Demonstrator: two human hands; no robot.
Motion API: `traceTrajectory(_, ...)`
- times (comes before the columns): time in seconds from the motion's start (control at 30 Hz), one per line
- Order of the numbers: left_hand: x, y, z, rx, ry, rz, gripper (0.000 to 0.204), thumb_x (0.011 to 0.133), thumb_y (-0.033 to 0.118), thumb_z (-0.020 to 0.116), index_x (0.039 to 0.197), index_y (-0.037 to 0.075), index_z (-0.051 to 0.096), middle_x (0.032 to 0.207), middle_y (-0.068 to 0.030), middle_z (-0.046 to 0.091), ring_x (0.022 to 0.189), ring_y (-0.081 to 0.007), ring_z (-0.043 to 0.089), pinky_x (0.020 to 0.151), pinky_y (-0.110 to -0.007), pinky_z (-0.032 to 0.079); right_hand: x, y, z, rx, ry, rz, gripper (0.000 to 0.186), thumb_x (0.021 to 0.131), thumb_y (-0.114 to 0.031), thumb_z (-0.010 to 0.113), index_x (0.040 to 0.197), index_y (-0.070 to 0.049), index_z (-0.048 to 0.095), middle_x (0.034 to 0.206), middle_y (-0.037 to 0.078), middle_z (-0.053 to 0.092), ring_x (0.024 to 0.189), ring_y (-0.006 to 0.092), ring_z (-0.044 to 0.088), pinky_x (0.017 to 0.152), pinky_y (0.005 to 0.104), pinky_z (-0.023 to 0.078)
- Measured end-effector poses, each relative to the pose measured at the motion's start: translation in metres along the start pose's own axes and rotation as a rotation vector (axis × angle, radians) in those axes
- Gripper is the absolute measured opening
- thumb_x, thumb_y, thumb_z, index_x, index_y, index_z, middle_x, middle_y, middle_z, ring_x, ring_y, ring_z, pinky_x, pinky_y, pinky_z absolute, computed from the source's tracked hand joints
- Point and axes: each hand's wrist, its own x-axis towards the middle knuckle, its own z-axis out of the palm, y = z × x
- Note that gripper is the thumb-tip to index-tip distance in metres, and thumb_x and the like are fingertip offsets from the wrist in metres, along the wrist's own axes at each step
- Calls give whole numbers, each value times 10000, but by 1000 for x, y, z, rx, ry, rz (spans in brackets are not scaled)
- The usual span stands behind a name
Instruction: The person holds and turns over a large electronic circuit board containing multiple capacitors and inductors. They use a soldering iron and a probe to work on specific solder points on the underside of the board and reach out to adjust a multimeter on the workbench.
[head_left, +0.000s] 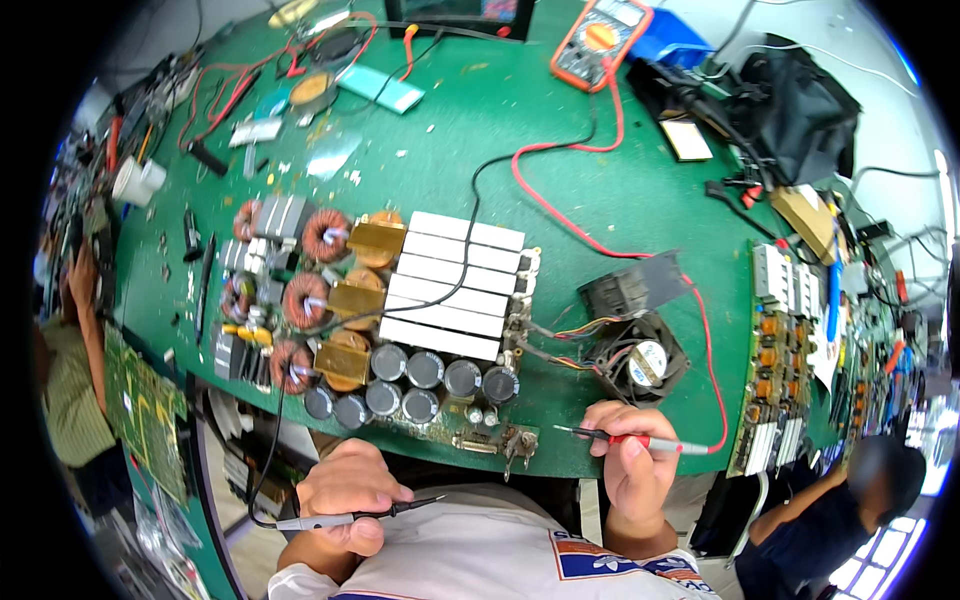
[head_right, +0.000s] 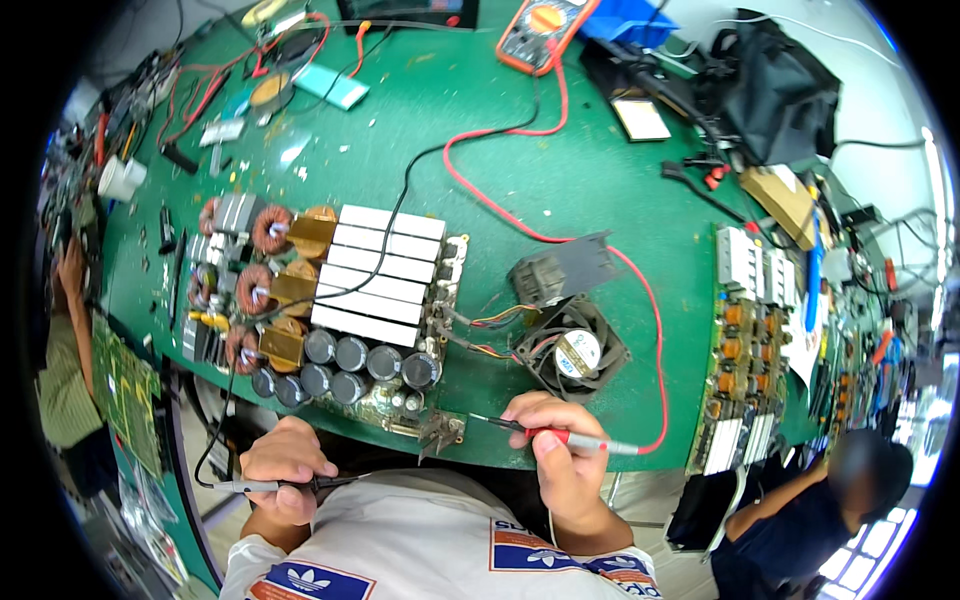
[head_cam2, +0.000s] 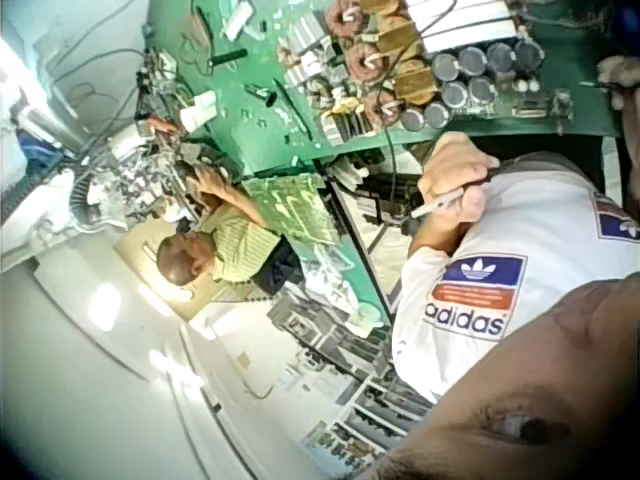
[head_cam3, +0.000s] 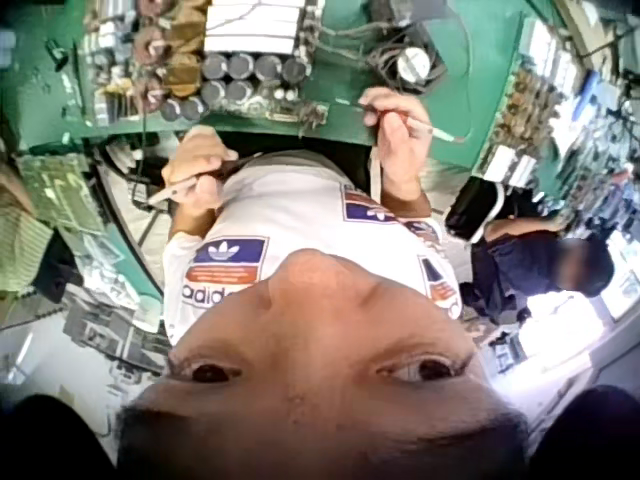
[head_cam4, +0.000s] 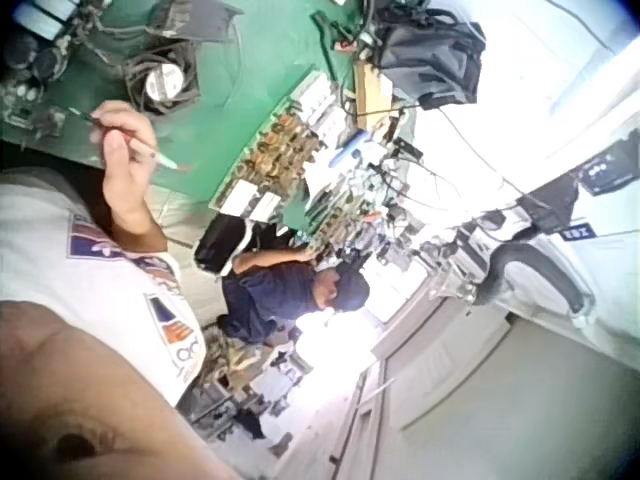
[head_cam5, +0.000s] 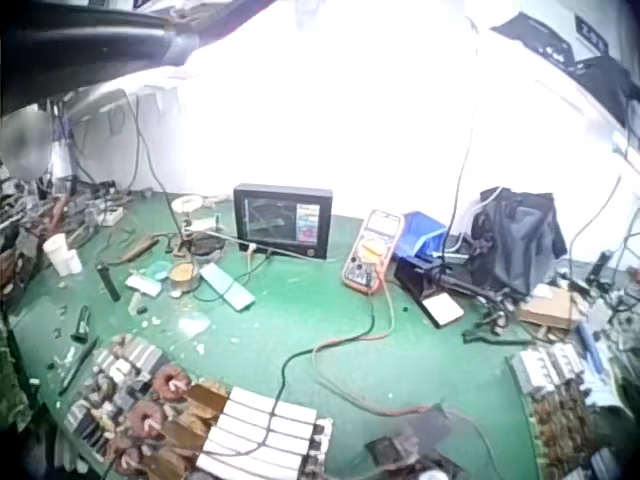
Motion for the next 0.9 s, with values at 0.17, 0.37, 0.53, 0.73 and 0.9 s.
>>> traceTrajectory(0.17,15,-2,-9,-109,17,50,343,1000,422,518,903,93,529,628,-48,658,515,-161,581,590,-331,450,-5,-38,-5,135,-42,52,296,955,-274,576,869,9,570,764,176,582,702,232,551,616,349,428)
traceTrajectory(0.37,36,-3,-37,-142,28,164,326,993,368,529,864,69,549,663,-83,686,501,-204,575,595,-358,487,38,-138,1,-536,-214,-271,430,1006,-320,471,662,-63,474,674,93,541,609,203,546,576,357,445)
traceTrajectory(0.53,32,-8,-41,-177,82,140,333,997,376,514,868,70,529,650,-83,669,517,-201,557,609,-361,460,157,-164,36,-446,-287,-125,277,988,-210,547,1137,13,619,834,66,621,672,122,578,617,258,463)
traceTrajectory(0.73,23,-14,-43,-228,78,159,349,1007,371,500,849,61,528,631,-92,665,498,-198,548,606,-356,465,318,-106,40,-1520,-80,-835,207,816,-63,605,990,15,684,805,244,649,741,391,639,700,410,514)
traceTrajectory(0.9,13,-3,-73,-130,115,97,367,1012,406,496,866,70,517,618,-92,653,491,-186,535,585,-346,441,375,-85,46,-1636,-5,-367,257,812,-140,619,1003,16,692,893,242,689,886,379,680,789,458,529)
